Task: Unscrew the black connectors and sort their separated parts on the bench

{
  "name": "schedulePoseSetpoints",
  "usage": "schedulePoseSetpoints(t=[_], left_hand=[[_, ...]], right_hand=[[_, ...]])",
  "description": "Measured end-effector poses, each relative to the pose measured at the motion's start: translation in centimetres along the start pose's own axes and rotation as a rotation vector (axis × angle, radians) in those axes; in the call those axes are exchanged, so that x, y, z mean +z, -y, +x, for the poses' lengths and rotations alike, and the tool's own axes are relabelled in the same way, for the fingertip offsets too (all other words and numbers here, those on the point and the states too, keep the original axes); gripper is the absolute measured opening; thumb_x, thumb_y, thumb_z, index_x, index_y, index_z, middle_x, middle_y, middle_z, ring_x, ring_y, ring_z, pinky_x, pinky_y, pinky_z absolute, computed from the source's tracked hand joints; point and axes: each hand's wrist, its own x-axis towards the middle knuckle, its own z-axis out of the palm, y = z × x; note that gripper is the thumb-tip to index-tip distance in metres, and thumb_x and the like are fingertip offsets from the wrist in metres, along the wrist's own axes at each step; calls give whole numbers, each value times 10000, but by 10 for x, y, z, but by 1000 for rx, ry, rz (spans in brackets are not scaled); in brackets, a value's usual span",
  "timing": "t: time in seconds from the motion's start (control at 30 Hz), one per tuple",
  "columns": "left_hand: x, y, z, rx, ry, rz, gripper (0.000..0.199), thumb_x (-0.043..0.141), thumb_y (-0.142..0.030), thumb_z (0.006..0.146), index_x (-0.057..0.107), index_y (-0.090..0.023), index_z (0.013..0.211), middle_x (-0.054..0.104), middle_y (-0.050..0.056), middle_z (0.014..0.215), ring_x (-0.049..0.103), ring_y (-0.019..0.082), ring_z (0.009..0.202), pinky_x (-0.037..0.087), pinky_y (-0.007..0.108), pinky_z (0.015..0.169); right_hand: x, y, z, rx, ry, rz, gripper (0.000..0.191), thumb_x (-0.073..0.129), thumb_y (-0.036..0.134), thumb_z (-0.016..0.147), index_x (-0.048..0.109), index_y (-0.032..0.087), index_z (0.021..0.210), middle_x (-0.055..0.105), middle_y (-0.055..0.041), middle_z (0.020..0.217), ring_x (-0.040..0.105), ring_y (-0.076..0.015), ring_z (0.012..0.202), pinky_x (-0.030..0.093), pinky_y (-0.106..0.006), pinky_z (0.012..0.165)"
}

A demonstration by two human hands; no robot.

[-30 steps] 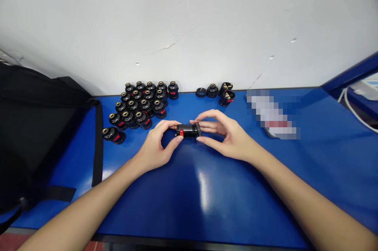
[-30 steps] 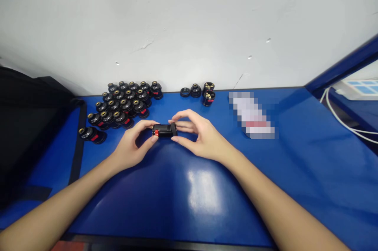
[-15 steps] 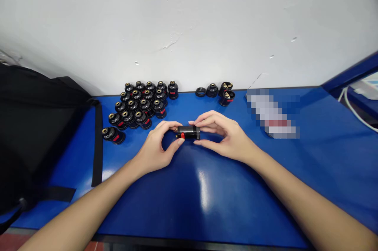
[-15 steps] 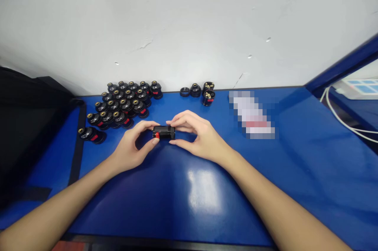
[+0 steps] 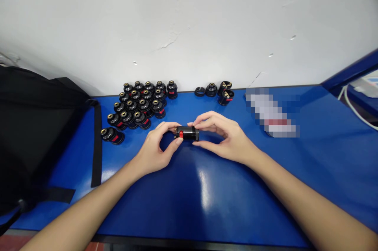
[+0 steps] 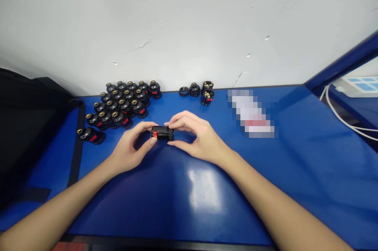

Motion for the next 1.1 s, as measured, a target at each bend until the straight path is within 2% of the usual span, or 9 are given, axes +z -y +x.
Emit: schedulePoseSetpoints(t=[0.23, 0.43, 0.8, 1.1], left_hand=[[0, -1, -1, -7, -6, -7, 240, 648, -287, 1018, 642, -187, 1236, 746, 73, 1148, 713, 197, 1046, 548, 334, 959], [2, 1, -1, -22, -10, -50, 247, 650, -295, 1019, 632, -194, 1244, 742, 68, 1142, 710, 195, 1045, 551, 338, 969], [5, 6, -2, -27, -28, -136, 297, 678, -310, 1012, 623, -207, 1284, 732, 77, 1189, 700, 208, 1103, 544, 341, 1003], [6, 5, -1, -43, -41, -104, 261, 647, -352, 1034, 634, -199, 1244, 733, 68, 1103, 698, 193, 1019, 551, 337, 955]], right_hand=[[0, 2, 0, 9, 5, -8, 348, 841, 201, 900, 710, 239, 1220, 672, -94, 1252, 758, -246, 1147, 675, -433, 1013], [1, 3, 1, 65, 14, 62, 361, 832, 200, 907, 693, 250, 1236, 665, -77, 1258, 747, -241, 1177, 655, -446, 1071], [-2, 0, -1, -32, -6, -43, 381, 818, 166, 914, 689, 249, 1262, 653, -105, 1293, 729, -263, 1224, 664, -464, 1052], [-2, 3, 0, -45, 4, -113, 345, 807, 206, 928, 701, 271, 1250, 652, -103, 1309, 725, -272, 1211, 676, -460, 1012]])
